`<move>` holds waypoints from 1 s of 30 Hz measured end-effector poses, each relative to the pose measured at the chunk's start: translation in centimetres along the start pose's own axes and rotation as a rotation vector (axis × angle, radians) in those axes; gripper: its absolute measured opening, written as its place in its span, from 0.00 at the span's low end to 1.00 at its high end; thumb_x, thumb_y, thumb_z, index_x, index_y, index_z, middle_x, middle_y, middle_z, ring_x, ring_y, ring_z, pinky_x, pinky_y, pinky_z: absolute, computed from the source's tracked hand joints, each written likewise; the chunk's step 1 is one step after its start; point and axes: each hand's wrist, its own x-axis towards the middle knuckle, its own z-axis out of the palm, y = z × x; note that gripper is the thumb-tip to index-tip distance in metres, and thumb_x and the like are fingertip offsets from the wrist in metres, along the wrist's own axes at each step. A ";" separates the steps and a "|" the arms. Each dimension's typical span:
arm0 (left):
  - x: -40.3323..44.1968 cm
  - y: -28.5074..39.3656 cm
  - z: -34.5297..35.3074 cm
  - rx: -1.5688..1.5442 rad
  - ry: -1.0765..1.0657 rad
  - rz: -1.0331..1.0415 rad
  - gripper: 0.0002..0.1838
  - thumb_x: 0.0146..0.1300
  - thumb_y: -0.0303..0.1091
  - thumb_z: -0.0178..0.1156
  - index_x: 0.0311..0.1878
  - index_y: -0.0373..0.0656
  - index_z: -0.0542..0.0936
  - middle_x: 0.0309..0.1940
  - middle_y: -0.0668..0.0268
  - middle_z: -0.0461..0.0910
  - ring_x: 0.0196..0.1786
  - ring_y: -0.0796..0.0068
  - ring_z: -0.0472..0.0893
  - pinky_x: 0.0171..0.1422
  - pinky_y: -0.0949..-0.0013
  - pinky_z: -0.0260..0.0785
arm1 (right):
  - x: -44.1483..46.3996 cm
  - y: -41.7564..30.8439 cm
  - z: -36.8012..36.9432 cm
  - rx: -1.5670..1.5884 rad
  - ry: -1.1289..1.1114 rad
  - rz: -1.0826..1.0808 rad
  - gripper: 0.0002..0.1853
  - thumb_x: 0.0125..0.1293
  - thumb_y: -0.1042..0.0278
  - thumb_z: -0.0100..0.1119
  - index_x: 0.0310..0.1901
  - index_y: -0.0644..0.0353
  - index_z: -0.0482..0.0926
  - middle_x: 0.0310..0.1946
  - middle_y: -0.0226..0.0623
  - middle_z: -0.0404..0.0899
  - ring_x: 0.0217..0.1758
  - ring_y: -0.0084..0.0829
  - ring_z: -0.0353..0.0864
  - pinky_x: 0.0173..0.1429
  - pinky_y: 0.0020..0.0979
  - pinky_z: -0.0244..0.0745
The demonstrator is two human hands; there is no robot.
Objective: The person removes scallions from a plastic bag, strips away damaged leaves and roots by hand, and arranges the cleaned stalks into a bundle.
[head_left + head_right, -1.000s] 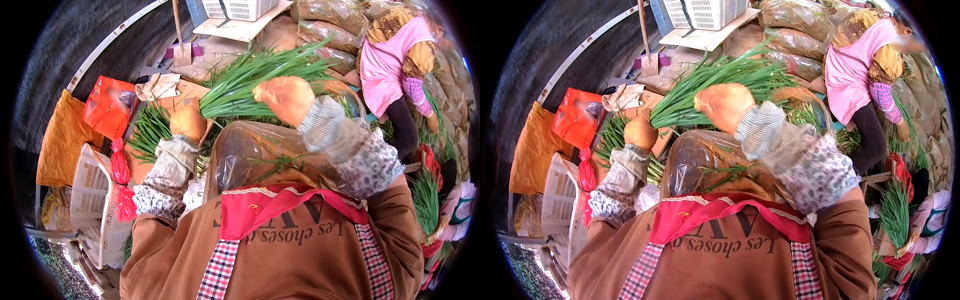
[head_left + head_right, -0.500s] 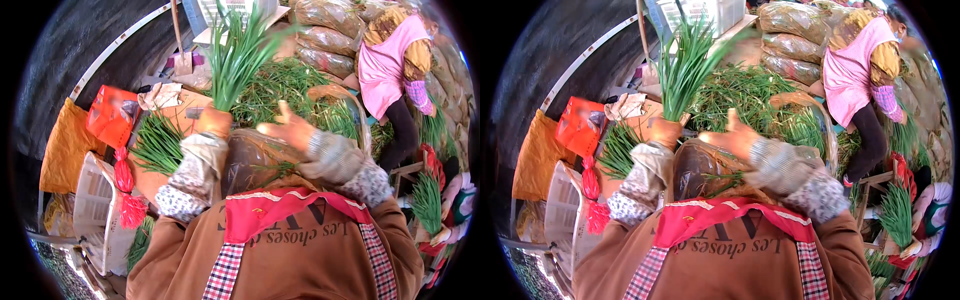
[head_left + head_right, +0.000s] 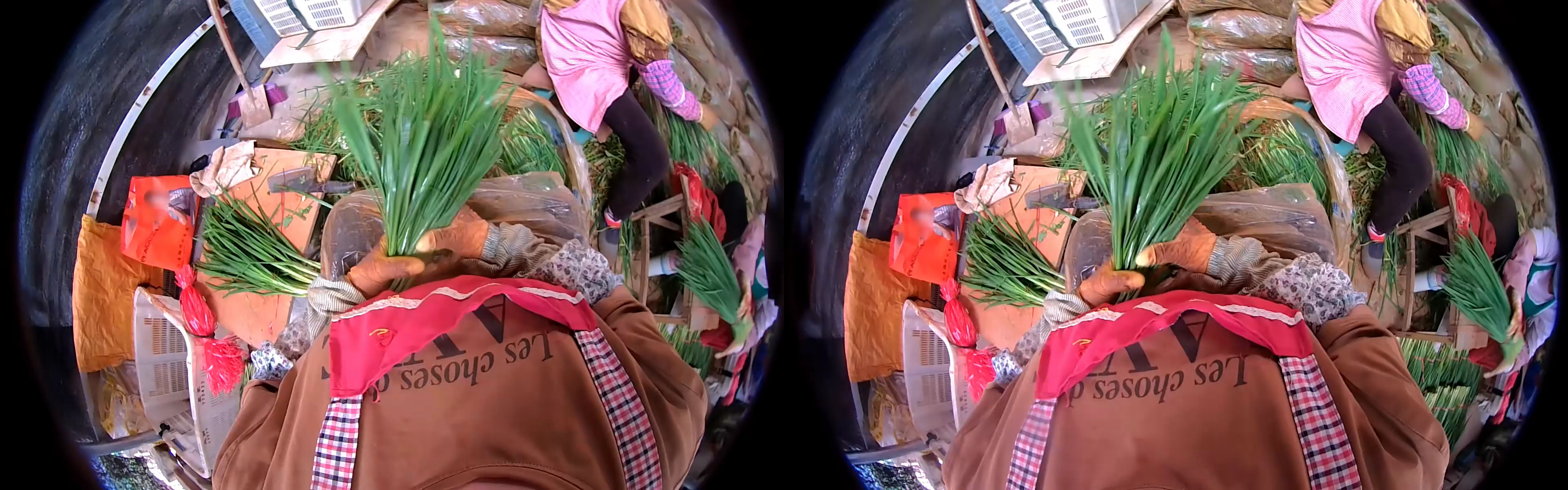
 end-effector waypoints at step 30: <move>0.3 0.3 -1.5 0.137 -0.065 0.054 0.27 0.44 0.34 0.63 0.49 0.37 0.67 0.23 0.64 0.74 0.29 0.72 0.74 0.48 0.64 0.66 | 4.6 -14.7 -5.5 -0.335 0.157 0.164 0.11 0.58 0.64 0.55 0.37 0.62 0.77 0.29 0.34 0.77 0.25 0.19 0.73 0.26 0.19 0.68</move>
